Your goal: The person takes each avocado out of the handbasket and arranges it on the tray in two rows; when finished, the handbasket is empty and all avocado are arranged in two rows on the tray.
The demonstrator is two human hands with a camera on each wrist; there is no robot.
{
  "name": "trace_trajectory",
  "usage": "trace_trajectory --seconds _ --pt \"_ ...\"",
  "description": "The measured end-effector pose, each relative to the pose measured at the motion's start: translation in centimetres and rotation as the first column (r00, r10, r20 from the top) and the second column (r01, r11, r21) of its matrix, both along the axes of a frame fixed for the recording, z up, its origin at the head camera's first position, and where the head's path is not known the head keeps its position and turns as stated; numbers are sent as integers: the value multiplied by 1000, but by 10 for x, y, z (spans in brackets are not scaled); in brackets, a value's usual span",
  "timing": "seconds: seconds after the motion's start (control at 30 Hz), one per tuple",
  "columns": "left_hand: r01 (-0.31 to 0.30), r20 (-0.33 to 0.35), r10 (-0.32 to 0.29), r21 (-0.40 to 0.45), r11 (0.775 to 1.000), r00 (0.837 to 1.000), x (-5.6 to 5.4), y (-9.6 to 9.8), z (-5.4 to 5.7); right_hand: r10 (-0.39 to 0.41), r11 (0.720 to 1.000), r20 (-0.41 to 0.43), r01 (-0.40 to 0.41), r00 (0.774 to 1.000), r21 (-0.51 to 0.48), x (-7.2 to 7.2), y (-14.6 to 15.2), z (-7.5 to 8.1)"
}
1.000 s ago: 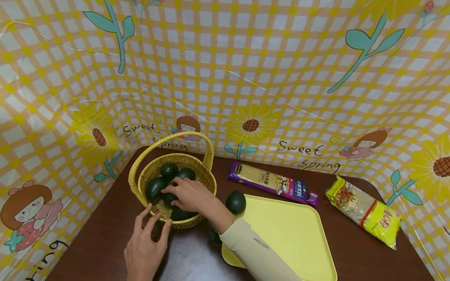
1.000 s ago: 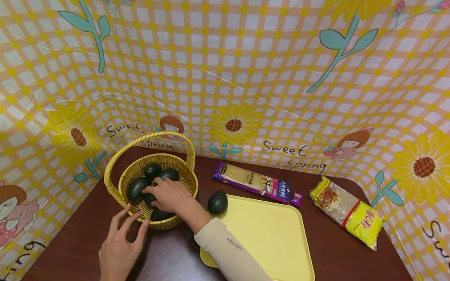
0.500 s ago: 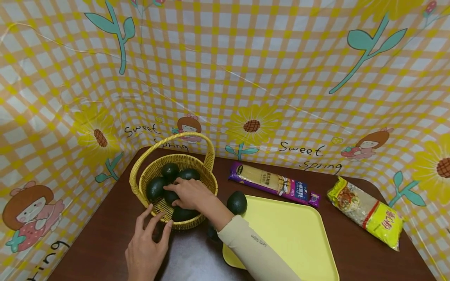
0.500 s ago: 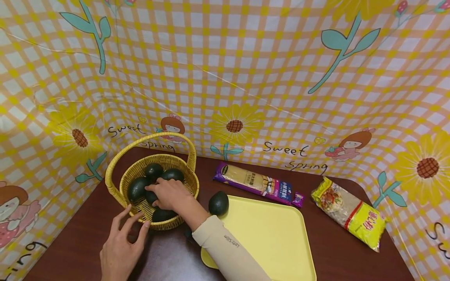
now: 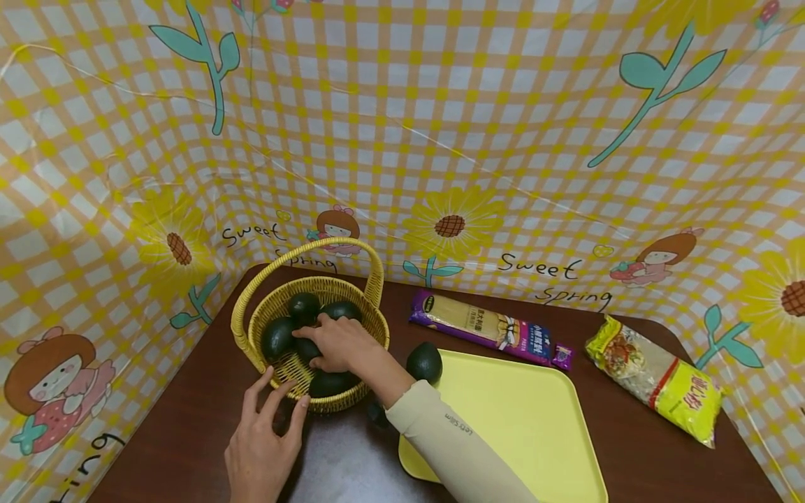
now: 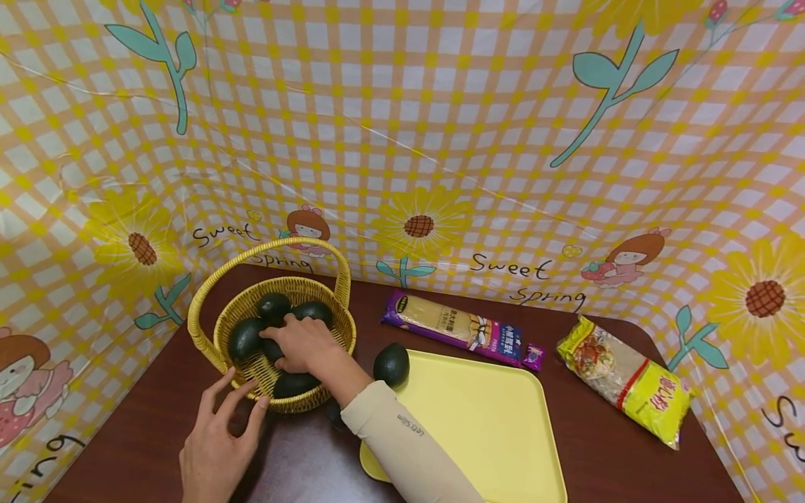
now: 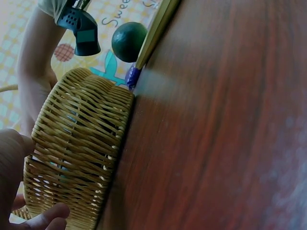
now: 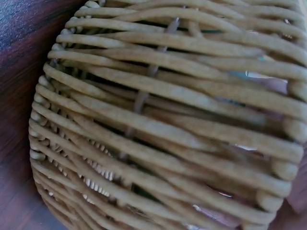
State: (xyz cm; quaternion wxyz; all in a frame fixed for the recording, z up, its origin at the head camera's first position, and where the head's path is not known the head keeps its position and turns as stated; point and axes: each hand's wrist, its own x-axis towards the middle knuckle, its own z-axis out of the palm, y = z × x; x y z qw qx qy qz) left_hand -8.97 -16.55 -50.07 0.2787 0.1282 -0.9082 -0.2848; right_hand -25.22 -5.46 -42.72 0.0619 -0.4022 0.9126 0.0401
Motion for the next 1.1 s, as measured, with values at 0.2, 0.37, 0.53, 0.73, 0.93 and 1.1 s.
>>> trace_trajectory --seconds 0.2,0.37,0.53,0.73,0.93,1.1 --pt "-2 2 2 -5 1000 1000 0 2 1 9 999 -14 -9 1000 -43 -3 7 -1" --pt "-3 4 3 -10 1000 1000 1 2 1 16 993 -32 -20 999 -114 -4 14 1" --pt "-3 4 3 -8 1000 1000 1 2 0 28 991 -62 -35 998 -126 -4 21 4" --pt "0 -1 0 -11 1000 1000 1 2 0 25 988 -68 -36 997 -153 -3 30 6" --pt "-8 15 8 -5 1000 1000 2 2 0 -9 976 32 16 999 -215 -5 40 6" --pt "-12 10 12 -4 1000 1000 2 3 -1 -28 962 86 51 996 -267 -6 48 5"
